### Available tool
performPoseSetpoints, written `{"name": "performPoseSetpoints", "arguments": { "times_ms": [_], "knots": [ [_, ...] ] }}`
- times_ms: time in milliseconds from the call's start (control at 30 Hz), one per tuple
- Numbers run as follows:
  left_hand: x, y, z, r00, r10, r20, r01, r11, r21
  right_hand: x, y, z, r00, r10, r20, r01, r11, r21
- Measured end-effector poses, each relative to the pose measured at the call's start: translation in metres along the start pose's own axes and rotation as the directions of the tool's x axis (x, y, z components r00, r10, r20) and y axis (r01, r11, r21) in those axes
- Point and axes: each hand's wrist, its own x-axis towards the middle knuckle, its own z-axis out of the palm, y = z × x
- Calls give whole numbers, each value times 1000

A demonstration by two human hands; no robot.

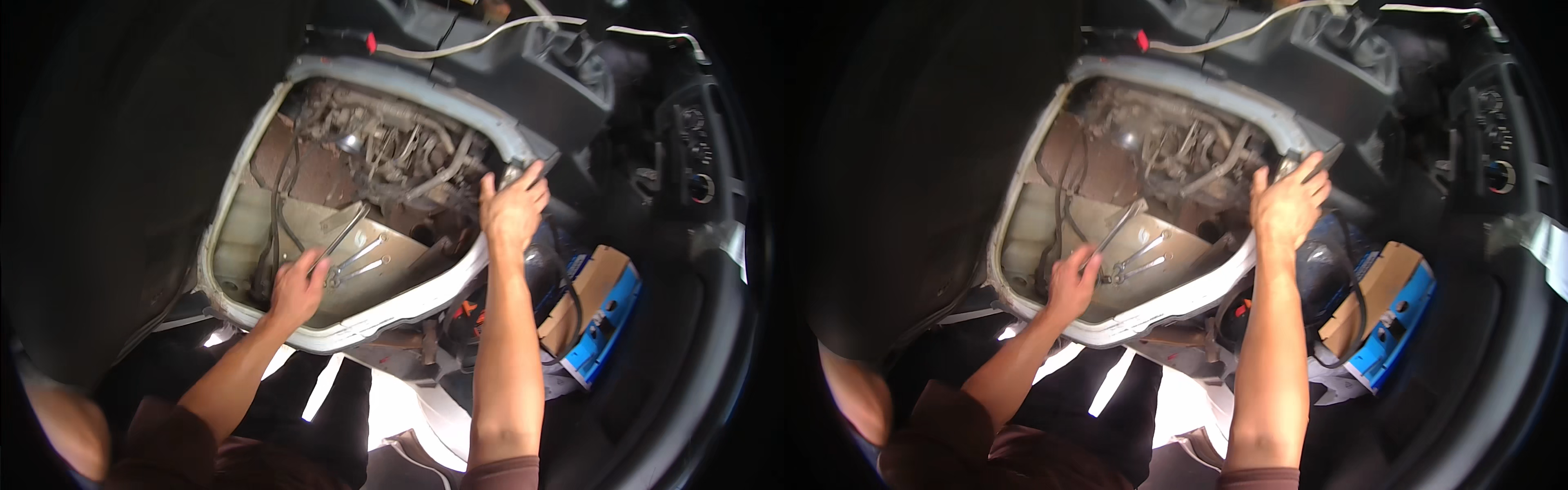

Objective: The person works on a vehicle engine inside the cab, using wrenches to tighten or loosen components and later using a hammer and a chisel-like tool on a metal part.

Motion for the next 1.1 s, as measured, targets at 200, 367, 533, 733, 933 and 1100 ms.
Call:
{"name": "performPoseSetpoints", "arguments": {
  "times_ms": [200,367,533,733,933,1100],
  "knots": [
    [137,29,90,983,182,-9,-181,970,-161,-2,0,10,996,-48,-71,45,998,-43],
    [184,46,121,969,210,130,-184,965,-187,-2,-11,2,1000,5,2,-5,997,-76],
    [198,53,116,939,325,109,-313,943,-115,-1,-15,0,1000,11,16,-9,995,-103],
    [225,61,142,879,467,96,-473,880,47,1,-14,4,1000,12,9,-11,992,-123],
    [223,61,168,848,531,2,-529,845,80,2,-13,4,1000,-10,-2,10,992,-122],
    [222,60,154,922,374,102,-372,927,-40,1,-14,3,1000,-6,-2,6,993,-114]
  ]
}}
